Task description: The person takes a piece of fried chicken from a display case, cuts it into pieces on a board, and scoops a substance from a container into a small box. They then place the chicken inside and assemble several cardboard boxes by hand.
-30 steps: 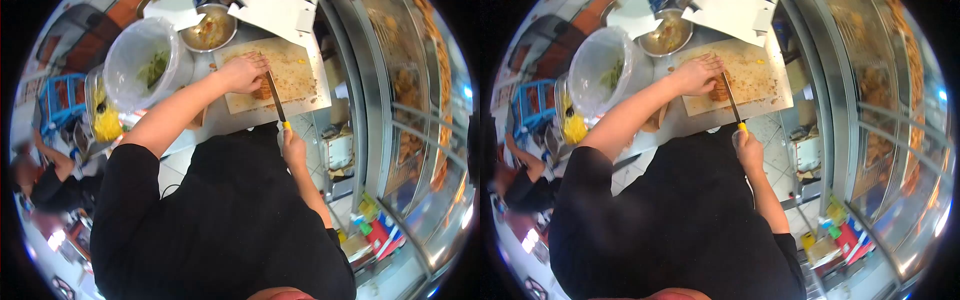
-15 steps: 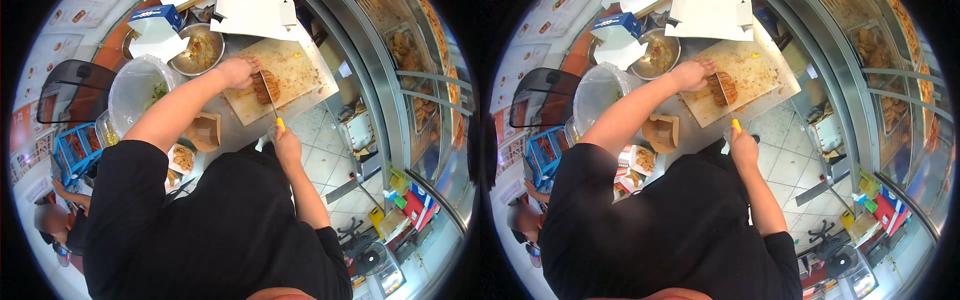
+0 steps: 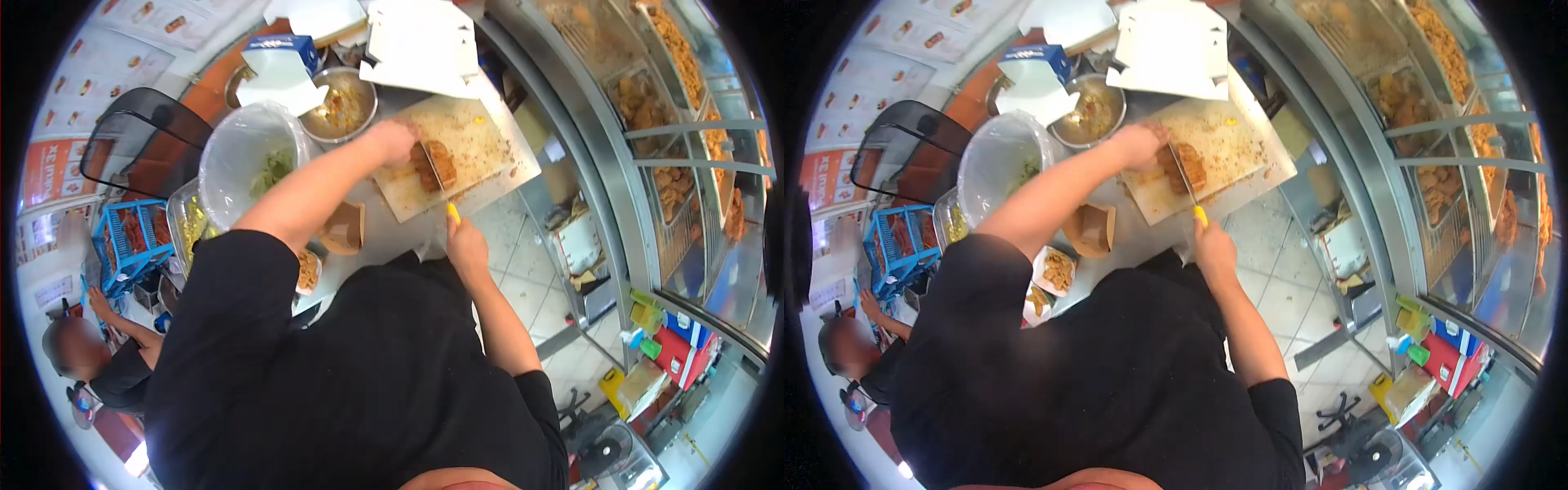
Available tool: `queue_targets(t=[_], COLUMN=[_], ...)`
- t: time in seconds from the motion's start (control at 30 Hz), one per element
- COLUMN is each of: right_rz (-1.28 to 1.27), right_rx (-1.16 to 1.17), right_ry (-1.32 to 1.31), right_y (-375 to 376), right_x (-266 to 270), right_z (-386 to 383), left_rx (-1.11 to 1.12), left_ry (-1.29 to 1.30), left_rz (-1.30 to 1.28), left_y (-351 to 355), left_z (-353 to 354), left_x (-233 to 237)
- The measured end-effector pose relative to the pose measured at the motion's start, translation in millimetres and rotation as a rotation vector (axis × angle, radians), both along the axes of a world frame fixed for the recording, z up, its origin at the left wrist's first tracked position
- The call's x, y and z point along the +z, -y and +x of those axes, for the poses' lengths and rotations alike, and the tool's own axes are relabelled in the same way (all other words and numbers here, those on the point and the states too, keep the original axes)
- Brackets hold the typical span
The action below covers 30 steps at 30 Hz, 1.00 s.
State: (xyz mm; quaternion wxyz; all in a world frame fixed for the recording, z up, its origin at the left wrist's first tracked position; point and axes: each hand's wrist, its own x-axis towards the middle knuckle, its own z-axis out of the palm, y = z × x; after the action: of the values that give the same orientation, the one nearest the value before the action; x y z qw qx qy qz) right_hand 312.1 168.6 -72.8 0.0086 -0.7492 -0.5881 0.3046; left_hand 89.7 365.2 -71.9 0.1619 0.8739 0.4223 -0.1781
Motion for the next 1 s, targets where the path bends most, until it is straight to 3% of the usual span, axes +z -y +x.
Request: queue_targets(t=[0.13, 0.2, 0.23, 0.3, 0.33, 0.4, 0.53, 0.57, 0.63, 0.7, 0.77, 0.83, 0.9, 1.0], right_rz=[0.104, 0.092, 0.087, 0.128, 0.131, 0.241, 0.387, 0.401, 0.496, 0.434, 0.359, 0.302, 0.237, 0.226], right_rx=[-0.027, -0.041, -0.029, 0.055, 0.075, 0.269, 0.539, 0.562, 0.552, 0.497, 0.432, 0.503, 0.583, 0.797], right_ry=[-0.157, -0.114, -0.12, 0.032, 0.027, 0.169, 0.144, 0.133, 0.006, -0.083, -0.318, -0.396, -0.468, -0.496], right_y=[-1.1, -8.6, -16.9, -49.0, -68.1, -103.2, -164.6, -177.3, -195.6, -209.8, -224.0, -233.0, -247.7, -262.4], right_x=[23.1, 46.0, 54.1, 62.5, 57.5, 37.8, 1.0, 3.0, 18.2, 29.2, 27.7, 37.4, 34.4, 18.5], right_z=[27.4, 45.8, 55.2, 72.9, 82.4, 97.7, 114.7, 117.9, 123.2, 130.1, 141.4, 144.2, 148.0, 138.2], left_rx=[-0.007, 0.234, 0.247, 0.567, 0.584, 0.939, 1.182, 1.201, 1.448, 1.535, 1.698, 1.726, 1.99, 2.02], left_ry=[0.081, 0.412, 0.404, 0.705, 0.699, 0.835, 0.893, 0.889, 1.003, 1.045, 1.113, 0.929, 1.187, 1.23], left_rz=[0.331, 0.529, 0.527, 0.359, 0.37, 0.144, 0.208, 0.233, 0.241, 0.299, 0.362, 0.318, -0.045, -0.1], left_y=[34.0, 53.5, 61.8, 69.3, 67.9, 62.7, 25.4, 11.7, -12.9, -24.0, -24.7, -18.5, -14.2, 4.7], left_z=[7.2, 13.3, 12.0, 6.1, 2.2, -7.4, -30.7, -40.4, -64.3, -73.8, -67.1, -38.7, 4.1, 57.8], left_x=[15.6, 41.2, 51.6, 67.0, 67.0, 61.7, 50.5, 44.0, 21.2, 16.1, 23.1, 42.5, 53.7, 25.2])
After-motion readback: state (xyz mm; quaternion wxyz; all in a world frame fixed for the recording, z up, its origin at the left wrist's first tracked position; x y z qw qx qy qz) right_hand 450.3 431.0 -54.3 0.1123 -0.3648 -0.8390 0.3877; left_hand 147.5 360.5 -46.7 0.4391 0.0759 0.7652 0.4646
